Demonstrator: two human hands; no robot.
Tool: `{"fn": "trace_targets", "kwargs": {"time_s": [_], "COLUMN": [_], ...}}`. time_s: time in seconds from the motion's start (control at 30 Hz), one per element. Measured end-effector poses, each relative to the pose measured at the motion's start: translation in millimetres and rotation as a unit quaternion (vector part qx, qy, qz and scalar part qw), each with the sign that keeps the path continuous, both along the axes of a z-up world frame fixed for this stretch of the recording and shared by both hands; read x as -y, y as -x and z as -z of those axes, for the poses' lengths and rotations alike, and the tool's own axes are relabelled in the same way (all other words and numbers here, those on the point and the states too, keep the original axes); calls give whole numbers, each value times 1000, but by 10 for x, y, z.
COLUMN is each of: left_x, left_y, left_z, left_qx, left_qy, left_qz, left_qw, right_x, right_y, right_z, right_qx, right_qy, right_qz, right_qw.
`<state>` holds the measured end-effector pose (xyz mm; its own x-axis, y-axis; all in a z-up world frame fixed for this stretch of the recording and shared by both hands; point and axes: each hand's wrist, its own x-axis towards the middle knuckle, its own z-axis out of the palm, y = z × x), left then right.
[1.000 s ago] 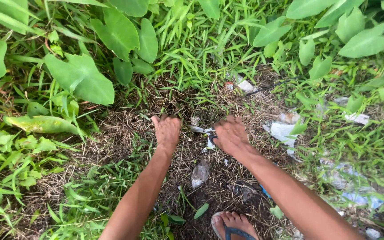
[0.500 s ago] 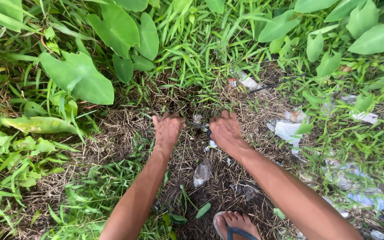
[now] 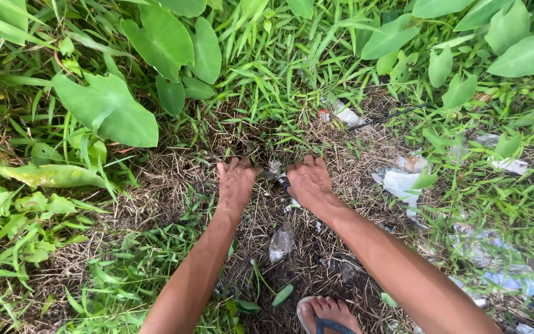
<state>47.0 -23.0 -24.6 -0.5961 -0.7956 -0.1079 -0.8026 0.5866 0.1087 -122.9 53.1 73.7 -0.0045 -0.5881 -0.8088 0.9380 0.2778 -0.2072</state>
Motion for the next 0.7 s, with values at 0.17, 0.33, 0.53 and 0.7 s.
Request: {"fn": "trace_targets", "kwargs": {"time_s": [0.17, 0.33, 0.53, 0.7], "left_x": [108, 225, 55, 102], "left_y": [26, -122, -41, 8], "left_z": [4, 95, -13, 298], "left_qx": [61, 89, -48, 31], "left_qy": [18, 30, -23, 19], "left_qz": [-25, -62, -28, -22], "left_qw": [998, 994, 998, 999], "right_x": [-47, -54, 24, 27], "right_y": [49, -26, -42, -16], "right_z": [230, -14, 107, 364], "right_qx": [142, 273, 366, 307], "right_qy": [19, 5, 23, 32], "right_qz": [149, 299, 411, 348], "right_qw": [978, 914, 834, 885]}}
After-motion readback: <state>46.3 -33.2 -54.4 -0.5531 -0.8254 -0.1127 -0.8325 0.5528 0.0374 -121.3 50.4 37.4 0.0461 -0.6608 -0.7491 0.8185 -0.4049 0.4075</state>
